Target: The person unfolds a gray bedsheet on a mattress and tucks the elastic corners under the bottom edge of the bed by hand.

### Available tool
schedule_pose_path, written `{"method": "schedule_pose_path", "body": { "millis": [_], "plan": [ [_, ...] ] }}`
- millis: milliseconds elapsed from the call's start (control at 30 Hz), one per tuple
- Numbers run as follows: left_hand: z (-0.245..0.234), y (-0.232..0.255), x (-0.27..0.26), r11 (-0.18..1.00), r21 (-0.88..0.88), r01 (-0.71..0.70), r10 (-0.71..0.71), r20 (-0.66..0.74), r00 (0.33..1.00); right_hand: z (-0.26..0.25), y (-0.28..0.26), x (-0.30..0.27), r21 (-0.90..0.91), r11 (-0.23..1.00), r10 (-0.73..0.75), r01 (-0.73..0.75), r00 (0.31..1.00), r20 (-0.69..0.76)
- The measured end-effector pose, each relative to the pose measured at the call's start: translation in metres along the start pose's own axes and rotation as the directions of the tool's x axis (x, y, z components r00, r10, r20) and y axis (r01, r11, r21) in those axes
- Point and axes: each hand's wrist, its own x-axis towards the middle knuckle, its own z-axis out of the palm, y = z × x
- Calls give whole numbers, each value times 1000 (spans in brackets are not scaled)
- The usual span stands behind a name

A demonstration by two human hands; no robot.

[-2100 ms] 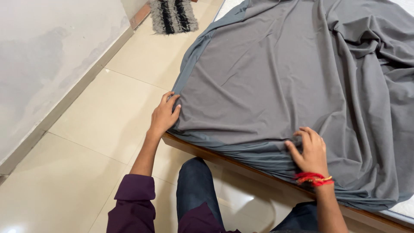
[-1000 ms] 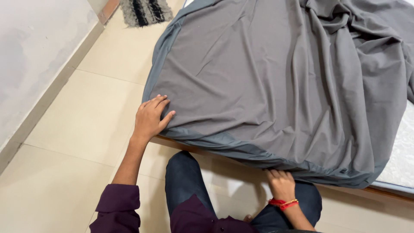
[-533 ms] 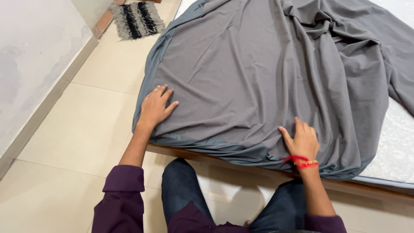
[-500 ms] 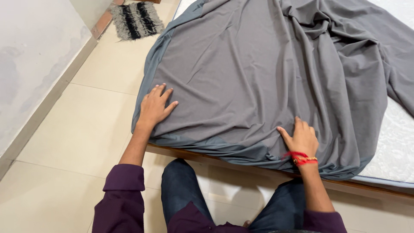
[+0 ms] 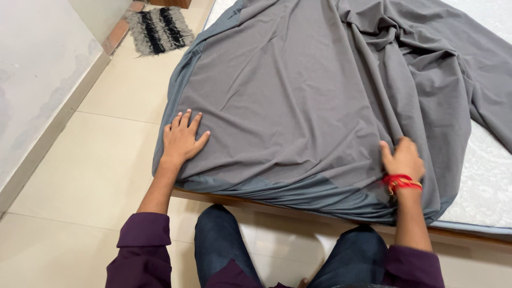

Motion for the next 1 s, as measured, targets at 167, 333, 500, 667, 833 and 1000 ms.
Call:
{"method": "schedule_pose_path", "body": {
  "millis": [167, 333, 500, 667, 833, 1000],
  "plan": [
    [9, 28, 30, 1000, 11, -1, 1, -5, 1000, 46, -4, 4, -180, 980, -45, 82, 979, 198],
    [23, 22, 48, 992, -110, -67, 70, 27, 997, 24, 59, 25, -173, 969, 205, -178, 966, 156],
    [25, 22, 47, 995, -71, -75, 77, 29, 997, 7, 18, 24, -191, 982, 12, 9, 994, 110],
    [3, 33, 49, 994, -101, -43, 49, 60, 997, 25, -83, 34, 250, 842, -530, 478, 819, 220],
    [0, 35, 94, 999, -34, 7, -2, 139, 990, 49, -141, 52, 93, 976, -210, 197, 738, 642],
    [32, 31, 134, 991, -110, 72, -65, 67, 996, 69, -150, 78, 104, 982, -186, 157, 728, 659]
  ]
}}
